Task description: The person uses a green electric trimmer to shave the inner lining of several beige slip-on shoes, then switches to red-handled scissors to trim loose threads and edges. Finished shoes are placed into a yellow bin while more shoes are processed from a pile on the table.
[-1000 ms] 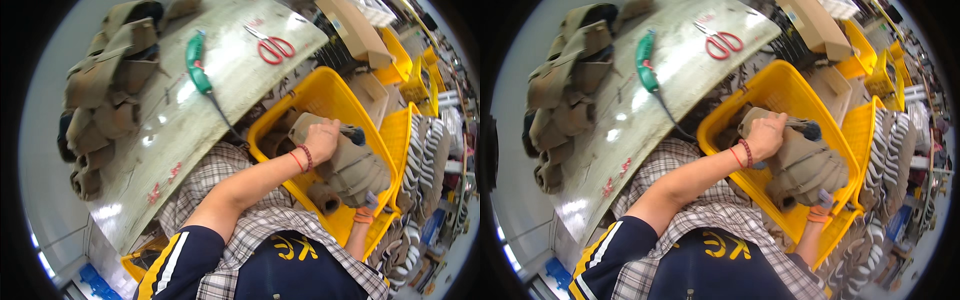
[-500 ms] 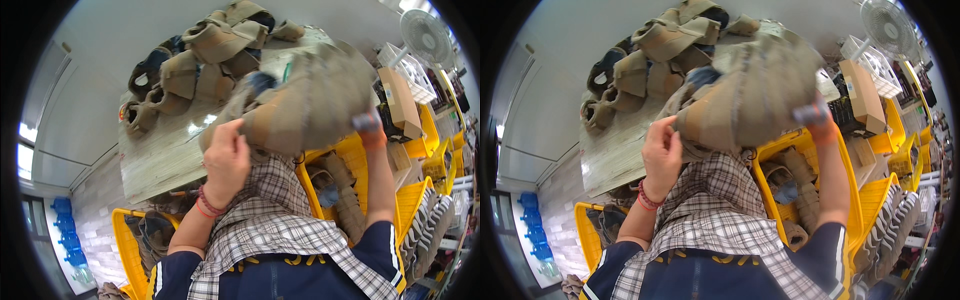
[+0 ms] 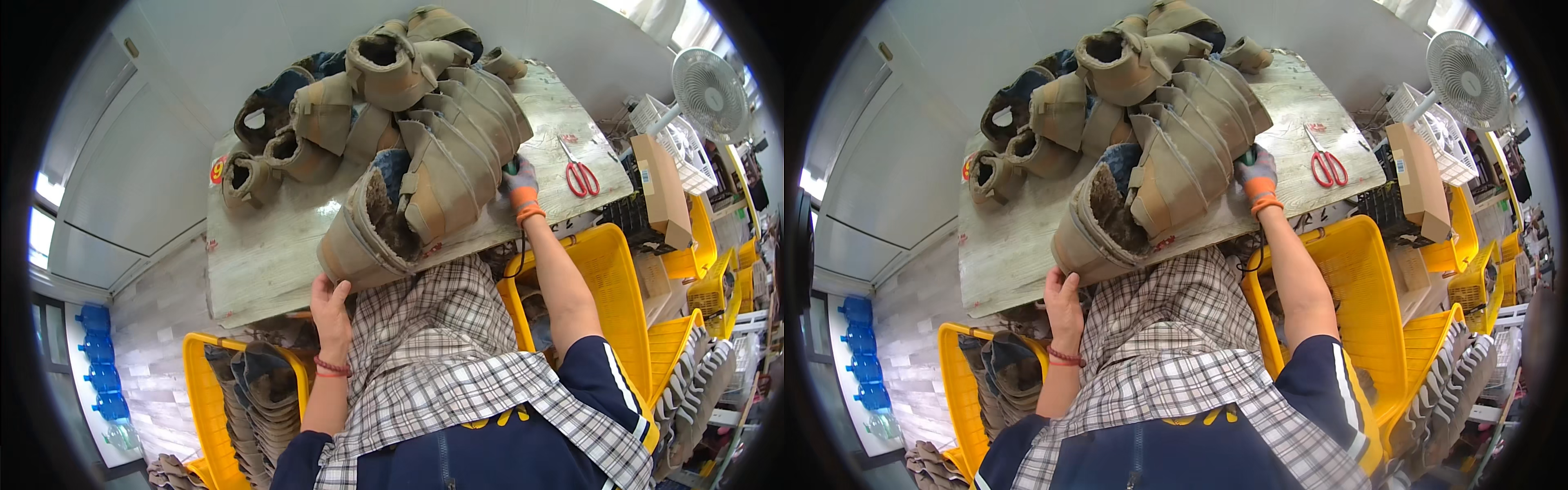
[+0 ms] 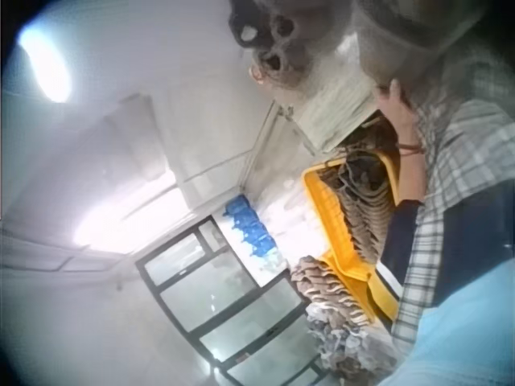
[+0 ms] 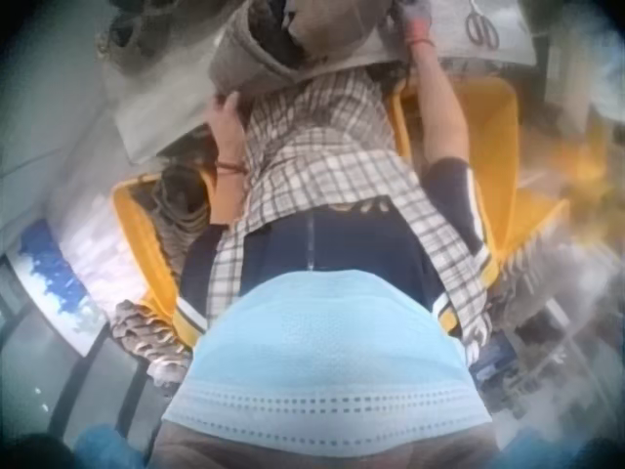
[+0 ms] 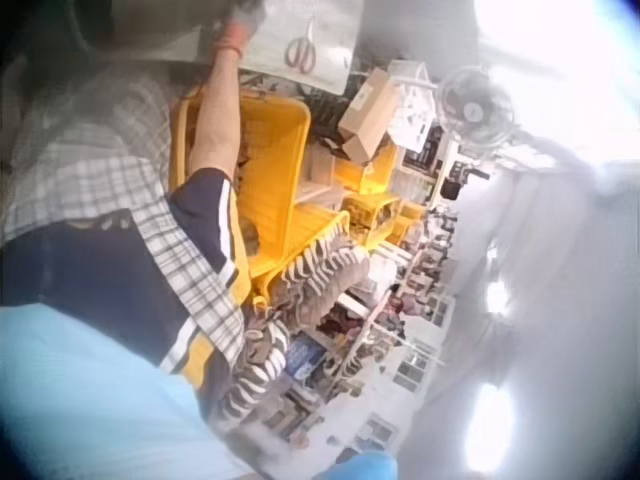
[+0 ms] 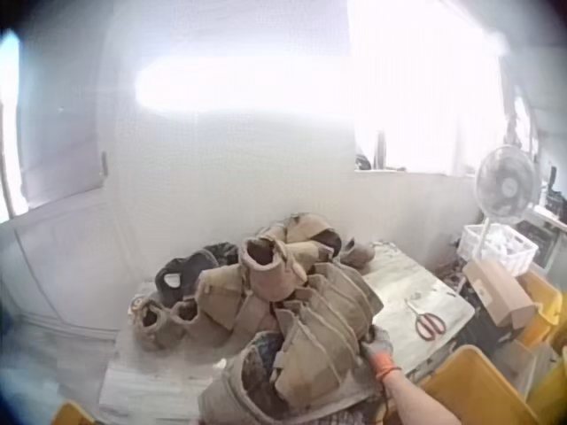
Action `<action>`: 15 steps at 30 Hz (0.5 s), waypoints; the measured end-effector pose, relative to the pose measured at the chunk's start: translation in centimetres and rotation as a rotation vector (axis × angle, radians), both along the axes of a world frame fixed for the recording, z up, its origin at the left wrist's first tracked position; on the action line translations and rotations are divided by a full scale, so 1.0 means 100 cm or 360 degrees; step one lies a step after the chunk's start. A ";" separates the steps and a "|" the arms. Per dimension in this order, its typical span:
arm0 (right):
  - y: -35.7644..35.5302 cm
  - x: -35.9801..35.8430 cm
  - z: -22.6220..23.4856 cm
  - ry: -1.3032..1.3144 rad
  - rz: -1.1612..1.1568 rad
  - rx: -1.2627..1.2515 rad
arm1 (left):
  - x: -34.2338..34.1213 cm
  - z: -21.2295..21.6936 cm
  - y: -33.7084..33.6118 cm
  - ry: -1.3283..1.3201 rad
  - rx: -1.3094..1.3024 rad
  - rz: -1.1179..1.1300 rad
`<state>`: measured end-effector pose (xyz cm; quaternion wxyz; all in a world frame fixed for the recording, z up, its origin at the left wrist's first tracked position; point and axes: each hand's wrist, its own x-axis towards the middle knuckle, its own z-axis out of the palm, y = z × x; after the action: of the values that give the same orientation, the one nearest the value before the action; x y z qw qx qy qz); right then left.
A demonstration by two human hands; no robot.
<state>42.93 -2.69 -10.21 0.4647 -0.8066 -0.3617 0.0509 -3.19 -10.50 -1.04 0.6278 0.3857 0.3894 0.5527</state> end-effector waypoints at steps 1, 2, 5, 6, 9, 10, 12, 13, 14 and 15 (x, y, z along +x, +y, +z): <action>0.005 -0.021 0.028 -0.0125 0.0056 -0.0150 | -0.006 0.003 0.000 -0.0075 -0.0009 -0.0103; 0.005 -0.040 0.047 -0.0248 0.0109 -0.0298 | -0.011 0.004 0.004 -0.0075 -0.0048 -0.0195; 0.023 0.002 0.032 -0.0506 0.0099 -0.0929 | -0.004 0.008 0.029 -0.0081 -0.0142 -0.0551; 0.024 0.033 0.015 -0.0553 0.0160 -0.0995 | 0.001 0.007 0.037 -0.0096 -0.0103 -0.0578; 0.020 -0.009 0.053 -0.0441 0.0228 -0.0959 | -0.021 0.010 0.034 -0.0080 -0.0028 -0.0370; 0.006 -0.004 0.058 -0.0465 0.0137 -0.0932 | -0.024 0.027 0.034 -0.0086 -0.0010 -0.0347; -0.008 0.031 0.045 -0.0410 0.0134 -0.1015 | -0.037 0.049 0.036 -0.0077 0.0034 -0.0332; -0.012 0.042 0.041 -0.0376 0.0157 -0.1042 | -0.046 0.058 0.037 -0.0075 0.0040 -0.0302; -0.014 0.049 0.040 -0.0330 0.0131 -0.0960 | -0.054 0.068 0.036 -0.0170 -0.0029 -0.0242; -0.020 0.055 0.041 -0.0219 0.0258 -0.0797 | -0.063 0.078 0.034 -0.0268 -0.0090 -0.0169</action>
<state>48.40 -4.67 -6.15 0.2196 -0.8663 -0.4320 0.1209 -9.52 -7.07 6.79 0.6974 0.3402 0.3296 0.5379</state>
